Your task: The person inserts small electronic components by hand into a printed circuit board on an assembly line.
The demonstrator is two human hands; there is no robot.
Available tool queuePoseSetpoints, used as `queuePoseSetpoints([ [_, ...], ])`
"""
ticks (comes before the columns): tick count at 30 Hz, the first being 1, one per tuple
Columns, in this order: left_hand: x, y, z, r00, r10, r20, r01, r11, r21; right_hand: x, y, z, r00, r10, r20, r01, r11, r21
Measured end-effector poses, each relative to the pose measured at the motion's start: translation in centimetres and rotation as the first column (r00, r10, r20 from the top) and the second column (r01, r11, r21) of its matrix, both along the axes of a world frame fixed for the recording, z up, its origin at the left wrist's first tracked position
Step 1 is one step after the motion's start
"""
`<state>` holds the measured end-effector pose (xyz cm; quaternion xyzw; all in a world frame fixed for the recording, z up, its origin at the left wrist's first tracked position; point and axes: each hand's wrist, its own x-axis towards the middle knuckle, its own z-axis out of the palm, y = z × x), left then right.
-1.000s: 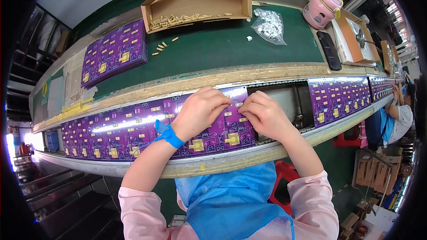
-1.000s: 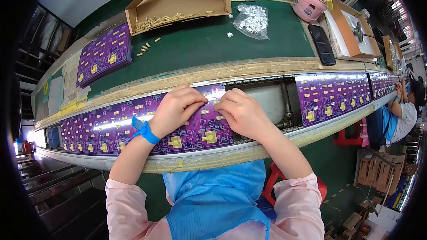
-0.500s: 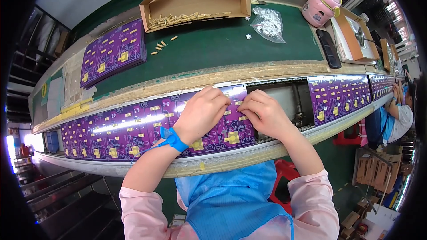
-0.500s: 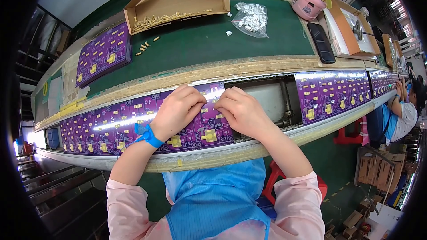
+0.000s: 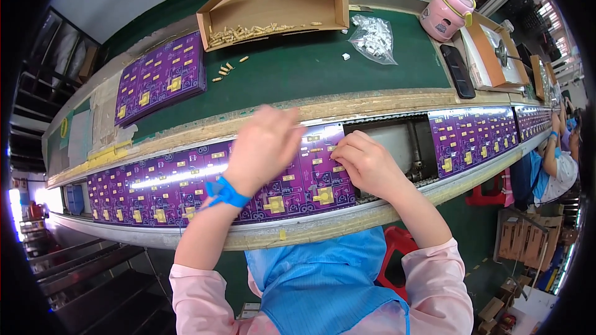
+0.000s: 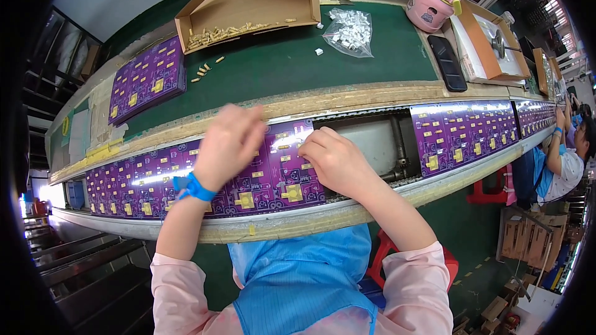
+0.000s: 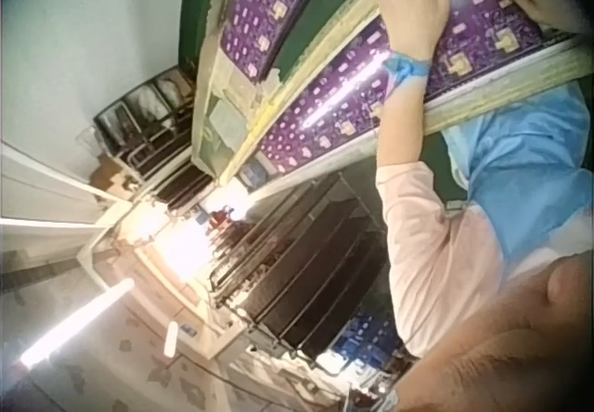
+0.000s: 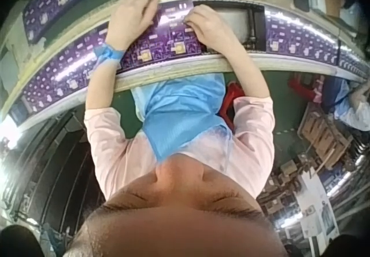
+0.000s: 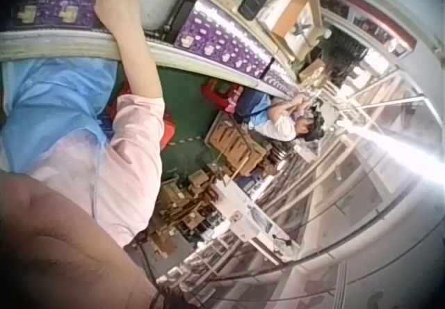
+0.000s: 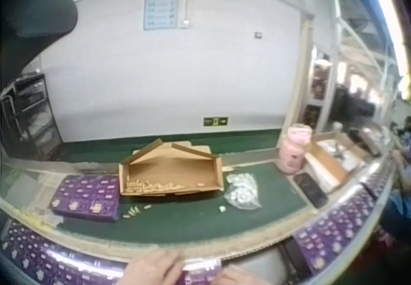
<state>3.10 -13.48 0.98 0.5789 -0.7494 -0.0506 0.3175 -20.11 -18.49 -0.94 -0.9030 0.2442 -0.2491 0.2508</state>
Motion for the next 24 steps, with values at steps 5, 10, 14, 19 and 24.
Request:
queuePoseSetpoints([
  [5,6.3,-1.8,-1.4,0.935,0.341,0.095,-0.332,0.939,-0.093,0.1,0.1,-0.3,0.999,0.036,-0.014,-0.037,0.998,-0.056],
  [10,8.3,-2.6,-3.7,0.923,0.376,0.080,-0.378,0.925,0.018,0.0,0.1,-0.2,0.999,0.041,-0.013,-0.042,0.998,-0.050],
  [14,8.1,-2.6,-4.3,0.892,0.425,0.152,-0.433,0.901,0.018,0.1,0.0,-0.5,0.998,0.045,-0.031,-0.046,0.998,-0.040],
  [19,8.1,-2.6,-4.0,0.911,0.401,0.095,-0.403,0.915,0.003,0.5,0.1,0.8,0.986,0.072,-0.149,-0.082,0.995,-0.062],
  [24,8.2,-2.7,-4.7,0.902,0.420,0.094,-0.419,0.907,-0.039,0.8,0.1,1.0,0.974,0.067,-0.215,-0.082,0.995,-0.058],
])
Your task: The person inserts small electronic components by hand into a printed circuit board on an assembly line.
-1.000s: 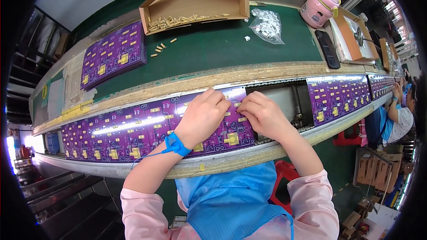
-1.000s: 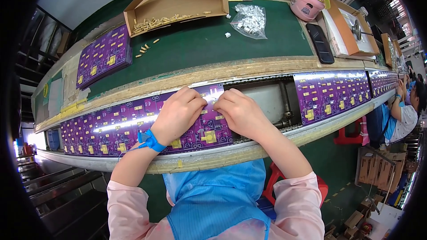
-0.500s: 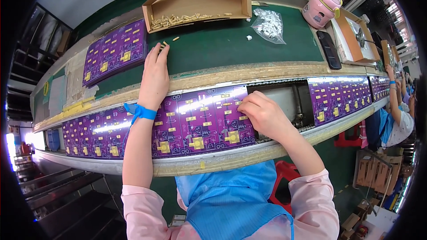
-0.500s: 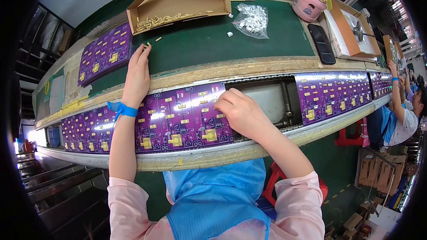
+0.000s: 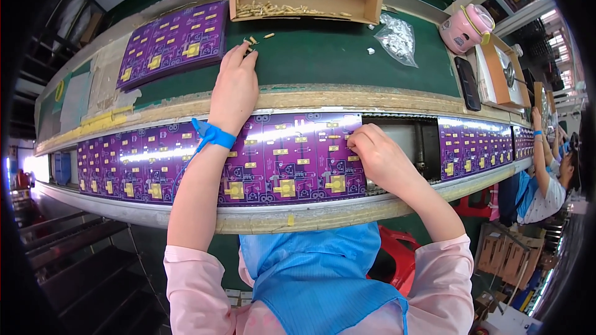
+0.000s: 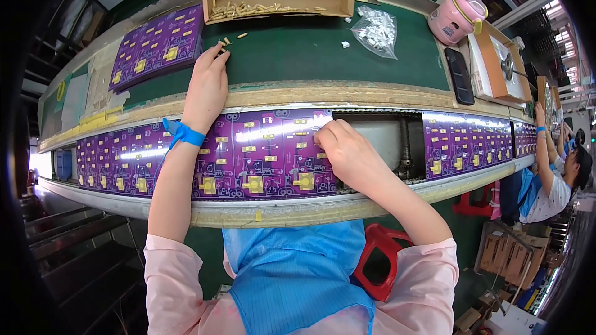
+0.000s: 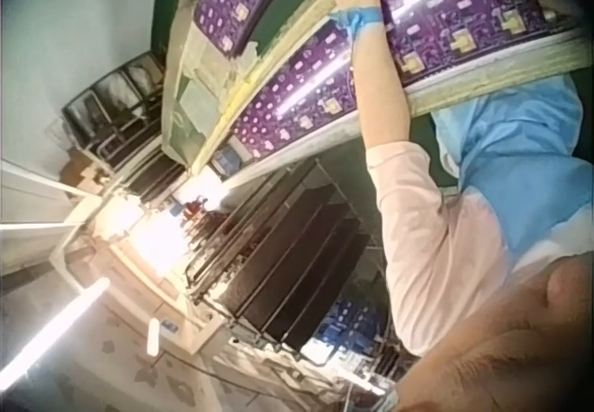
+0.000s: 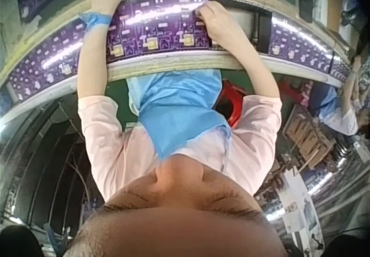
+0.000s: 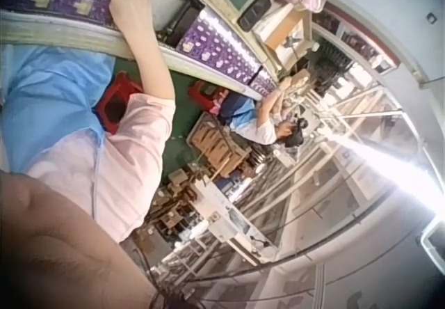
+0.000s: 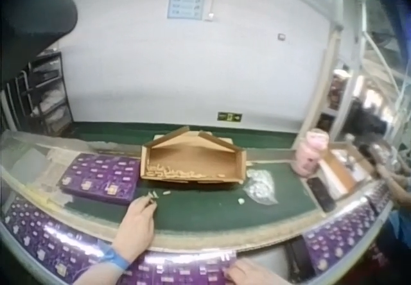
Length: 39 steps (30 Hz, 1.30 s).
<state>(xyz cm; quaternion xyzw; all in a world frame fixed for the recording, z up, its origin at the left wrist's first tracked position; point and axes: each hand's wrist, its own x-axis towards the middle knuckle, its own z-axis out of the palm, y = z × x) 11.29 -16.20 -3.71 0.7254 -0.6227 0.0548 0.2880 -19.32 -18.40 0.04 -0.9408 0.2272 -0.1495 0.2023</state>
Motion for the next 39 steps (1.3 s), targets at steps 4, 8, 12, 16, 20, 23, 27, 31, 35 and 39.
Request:
queuePoseSetpoints([
  [4,-0.2,0.2,-0.1,1.000,0.020,0.010,-0.019,1.000,-0.014,0.2,0.0,0.6,0.999,0.013,-0.051,-0.014,1.000,-0.017],
  [8,-0.3,0.1,-0.2,1.000,0.028,0.014,-0.028,0.999,-0.027,0.3,-0.2,1.3,0.992,0.071,-0.102,-0.078,0.995,-0.069],
  [12,-0.3,0.2,-0.2,1.000,0.021,0.011,-0.021,0.999,-0.026,0.5,-1.1,1.7,0.988,0.129,-0.083,-0.128,0.992,0.020],
  [16,-0.1,0.2,-0.3,0.999,0.030,0.014,-0.030,0.999,-0.015,0.6,-1.5,1.8,0.988,0.110,-0.110,-0.105,0.993,0.046],
  [20,-0.3,0.1,-0.2,1.000,0.016,0.004,-0.016,1.000,-0.011,0.5,-1.6,1.9,0.987,0.121,-0.103,-0.117,0.992,0.042],
  [23,-0.2,0.2,-0.2,1.000,0.018,0.005,-0.018,1.000,0.003,0.6,-1.9,1.9,0.983,0.147,-0.111,-0.138,0.987,0.080],
  [27,-0.1,0.3,-0.2,1.000,0.014,0.011,-0.014,0.999,-0.033,0.6,-1.9,1.9,0.984,0.158,-0.088,-0.149,0.984,0.100],
  [31,-0.3,0.2,-0.2,1.000,0.014,0.013,-0.014,0.999,-0.036,0.6,-2.2,1.7,0.985,0.156,-0.073,-0.145,0.980,0.133],
  [35,-0.3,0.2,-0.2,1.000,0.019,0.007,-0.019,0.999,-0.026,0.7,-2.5,1.4,0.986,0.159,-0.051,-0.146,0.971,0.188],
  [39,-0.3,0.2,-0.1,1.000,0.014,-0.002,-0.014,1.000,-0.021,0.9,-2.8,1.6,0.983,0.161,-0.090,-0.138,0.966,0.217],
])
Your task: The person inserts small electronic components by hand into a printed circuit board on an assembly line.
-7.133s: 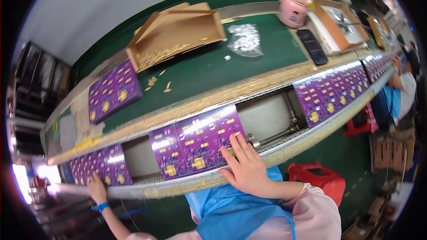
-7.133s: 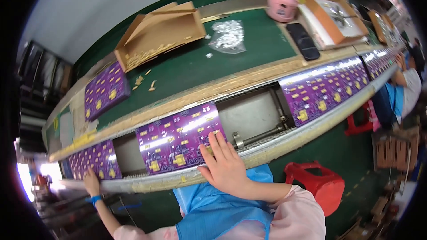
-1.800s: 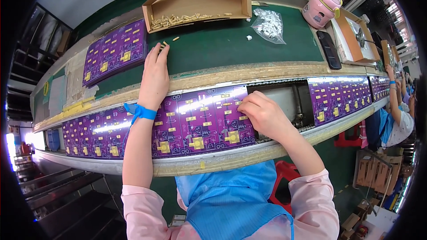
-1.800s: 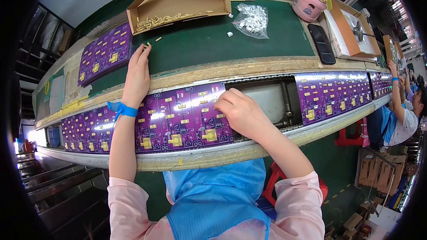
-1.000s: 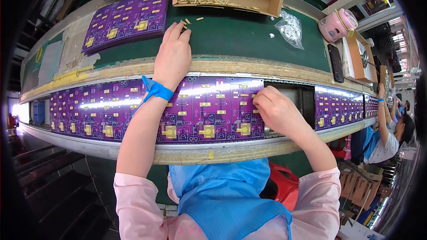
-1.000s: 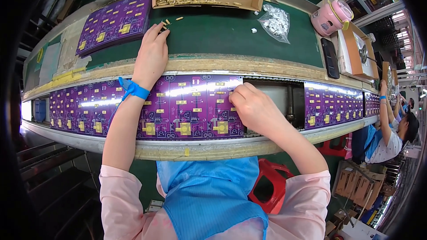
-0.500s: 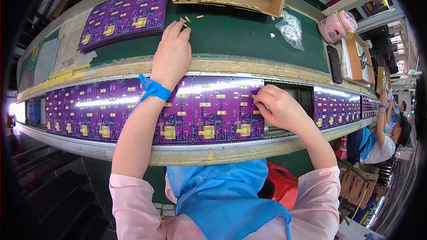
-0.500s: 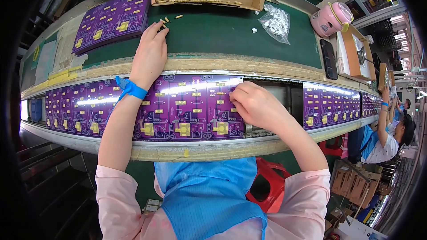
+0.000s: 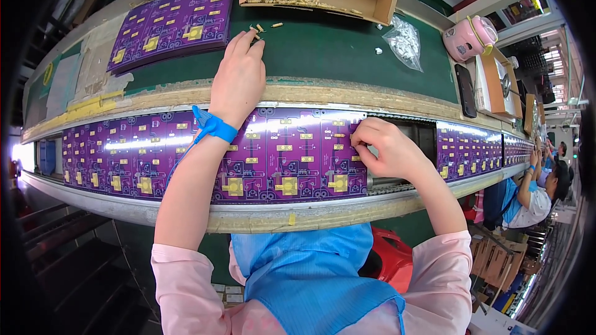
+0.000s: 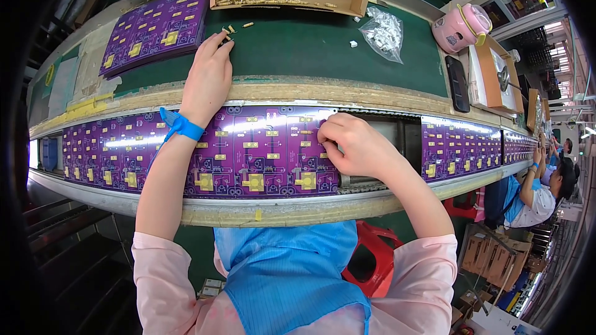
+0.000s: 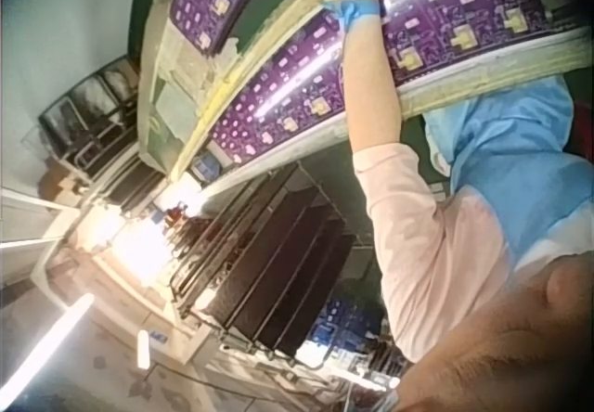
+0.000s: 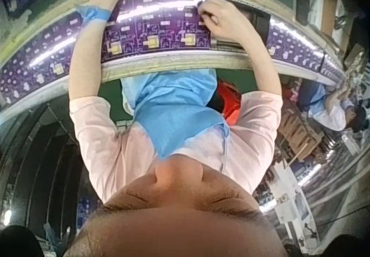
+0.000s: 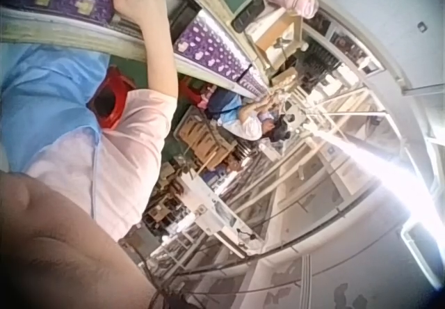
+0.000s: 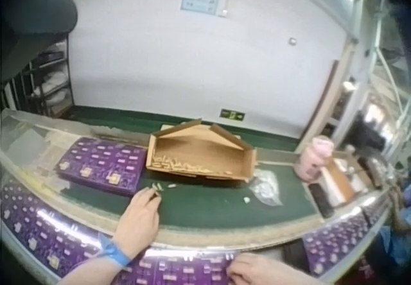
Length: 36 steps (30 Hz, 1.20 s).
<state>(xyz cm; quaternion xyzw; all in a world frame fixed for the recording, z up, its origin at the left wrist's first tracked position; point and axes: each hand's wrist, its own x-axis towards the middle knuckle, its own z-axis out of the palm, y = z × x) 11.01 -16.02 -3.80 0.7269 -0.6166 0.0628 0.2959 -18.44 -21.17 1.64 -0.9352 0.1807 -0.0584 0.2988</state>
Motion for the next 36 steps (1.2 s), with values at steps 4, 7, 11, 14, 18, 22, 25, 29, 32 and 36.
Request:
queuePoseSetpoints([
  [4,0.1,0.0,0.0,1.000,0.003,0.001,-0.003,1.000,0.001,0.1,-0.2,-0.1,0.999,0.038,0.009,-0.037,0.999,-0.002],
  [7,0.0,0.0,0.1,1.000,0.003,0.000,-0.003,1.000,0.003,0.1,-0.2,0.0,0.999,0.040,-0.010,-0.040,0.999,0.000],
  [11,-0.1,0.1,0.1,1.000,0.004,0.004,-0.004,1.000,0.004,0.1,0.0,0.0,0.997,0.068,0.021,-0.067,0.997,-0.048],
  [14,-0.2,0.2,0.0,1.000,0.014,0.001,-0.014,1.000,0.005,-0.1,-0.1,-0.2,0.995,0.104,-0.006,-0.104,0.991,-0.082],
  [18,-0.1,0.1,-0.4,1.000,0.016,-0.014,-0.016,1.000,0.020,0.1,-0.4,-0.7,0.990,0.142,-0.027,-0.144,0.985,-0.097],
  [22,-0.1,0.0,0.3,1.000,0.007,-0.003,-0.007,1.000,0.006,0.0,-0.3,-0.2,0.983,0.182,-0.036,-0.186,0.967,-0.172],
  [25,0.0,0.0,0.2,1.000,0.008,-0.002,-0.008,1.000,0.011,0.1,-0.5,-0.4,0.983,0.179,-0.029,-0.182,0.971,-0.153],
  [29,-0.1,0.0,0.1,1.000,0.013,-0.004,-0.012,1.000,0.015,-0.1,-0.9,-0.5,0.992,0.124,0.029,-0.124,0.992,0.001],
  [32,0.0,0.0,0.1,1.000,0.003,0.004,-0.003,1.000,0.020,0.1,-0.8,0.0,0.991,0.125,-0.042,-0.126,0.991,-0.039],
  [36,-0.1,0.1,0.1,1.000,0.001,-0.009,-0.001,1.000,0.012,0.3,-0.3,0.7,0.998,0.056,-0.034,-0.056,0.998,-0.022],
])
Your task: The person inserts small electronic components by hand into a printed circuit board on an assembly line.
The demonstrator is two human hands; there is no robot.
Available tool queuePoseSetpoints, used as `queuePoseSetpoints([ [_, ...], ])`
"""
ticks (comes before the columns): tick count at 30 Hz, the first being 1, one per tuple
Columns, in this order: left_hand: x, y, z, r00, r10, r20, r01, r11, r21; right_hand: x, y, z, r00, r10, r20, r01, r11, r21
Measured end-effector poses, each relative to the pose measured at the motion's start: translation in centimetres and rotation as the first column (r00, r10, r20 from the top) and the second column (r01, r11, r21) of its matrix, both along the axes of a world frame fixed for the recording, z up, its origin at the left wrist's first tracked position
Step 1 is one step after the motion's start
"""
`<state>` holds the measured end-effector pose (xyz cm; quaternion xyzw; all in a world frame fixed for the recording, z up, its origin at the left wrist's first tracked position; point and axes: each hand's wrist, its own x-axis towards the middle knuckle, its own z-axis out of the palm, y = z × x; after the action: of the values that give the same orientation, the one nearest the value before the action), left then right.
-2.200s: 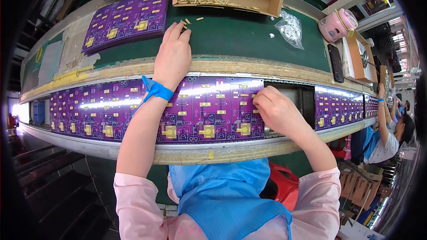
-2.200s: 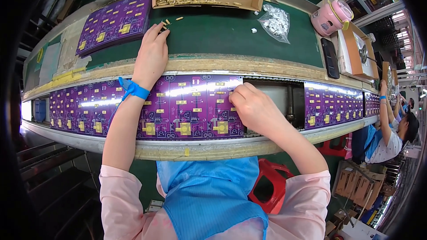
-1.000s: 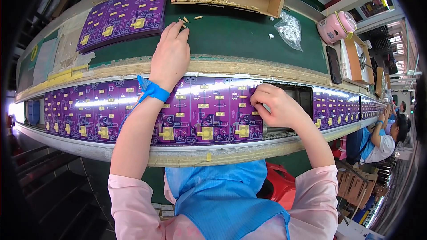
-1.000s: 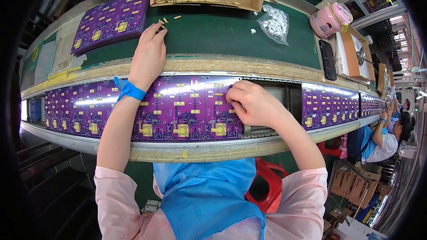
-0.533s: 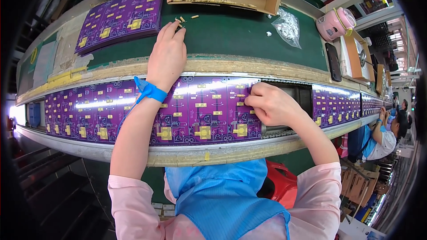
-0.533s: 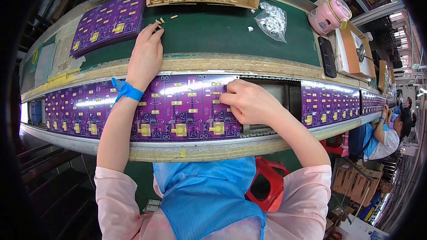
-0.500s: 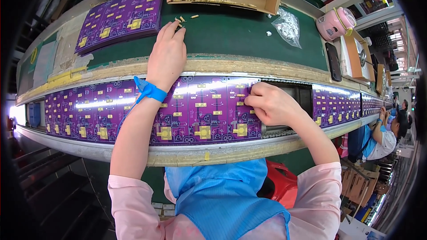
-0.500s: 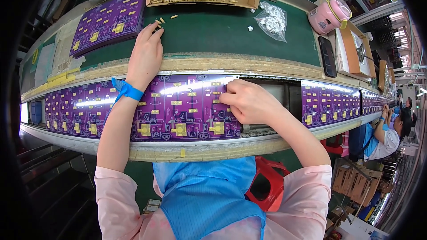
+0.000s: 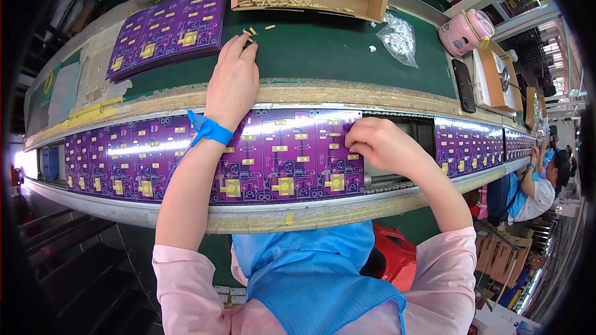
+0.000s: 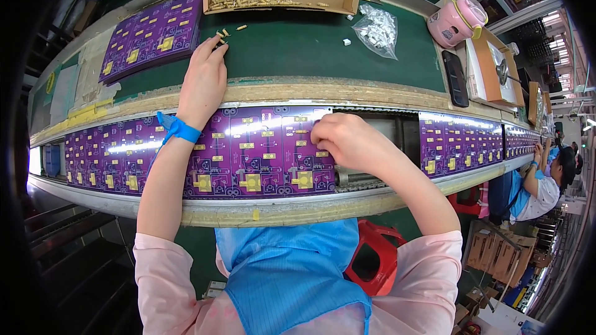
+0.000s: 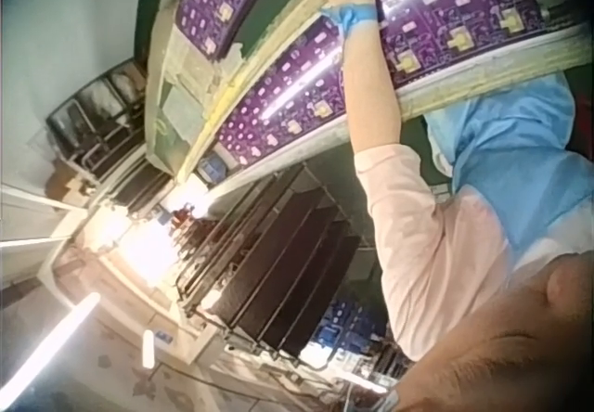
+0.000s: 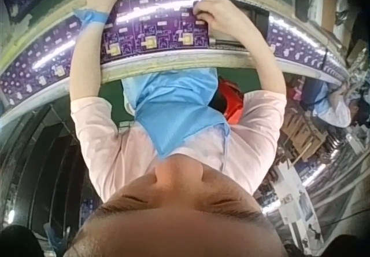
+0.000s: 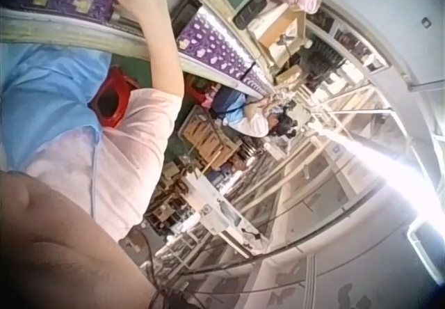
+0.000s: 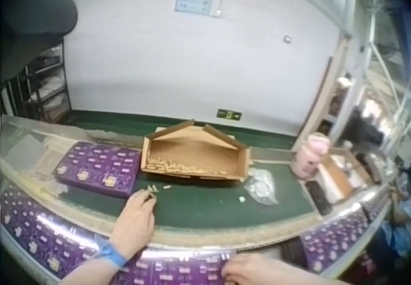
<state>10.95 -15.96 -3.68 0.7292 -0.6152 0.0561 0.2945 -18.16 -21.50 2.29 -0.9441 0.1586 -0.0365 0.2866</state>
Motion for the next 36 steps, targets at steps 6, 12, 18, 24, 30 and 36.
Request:
queuePoseSetpoints([
  [6,-0.3,0.2,0.5,0.996,0.091,0.003,-0.090,0.991,-0.094,2.1,-2.3,2.8,0.920,-0.165,-0.355,0.300,0.880,0.368],
  [12,-0.2,-0.1,1.0,0.995,0.031,-0.097,-0.034,0.999,-0.030,9.0,-7.5,-1.2,0.940,-0.240,0.242,0.256,0.966,-0.035],
  [18,0.3,0.4,0.8,0.995,-0.003,-0.101,-0.009,0.993,-0.118,17.6,-7.5,-5.6,0.869,-0.261,0.420,0.405,0.864,-0.300],
  [24,0.3,0.4,0.7,1.000,0.013,0.019,-0.012,0.999,-0.043,16.7,-7.1,-5.2,0.882,-0.292,0.369,0.389,0.894,-0.222],
  [30,-0.3,0.7,1.8,0.993,-0.099,-0.069,0.091,0.990,-0.111,10.6,-2.0,-2.7,0.835,-0.318,0.448,0.272,0.948,0.167],
  [36,-1.1,1.0,2.0,0.980,-0.149,-0.135,0.134,0.985,-0.113,4.3,8.7,-1.5,0.973,0.059,0.222,-0.107,0.972,0.210],
])
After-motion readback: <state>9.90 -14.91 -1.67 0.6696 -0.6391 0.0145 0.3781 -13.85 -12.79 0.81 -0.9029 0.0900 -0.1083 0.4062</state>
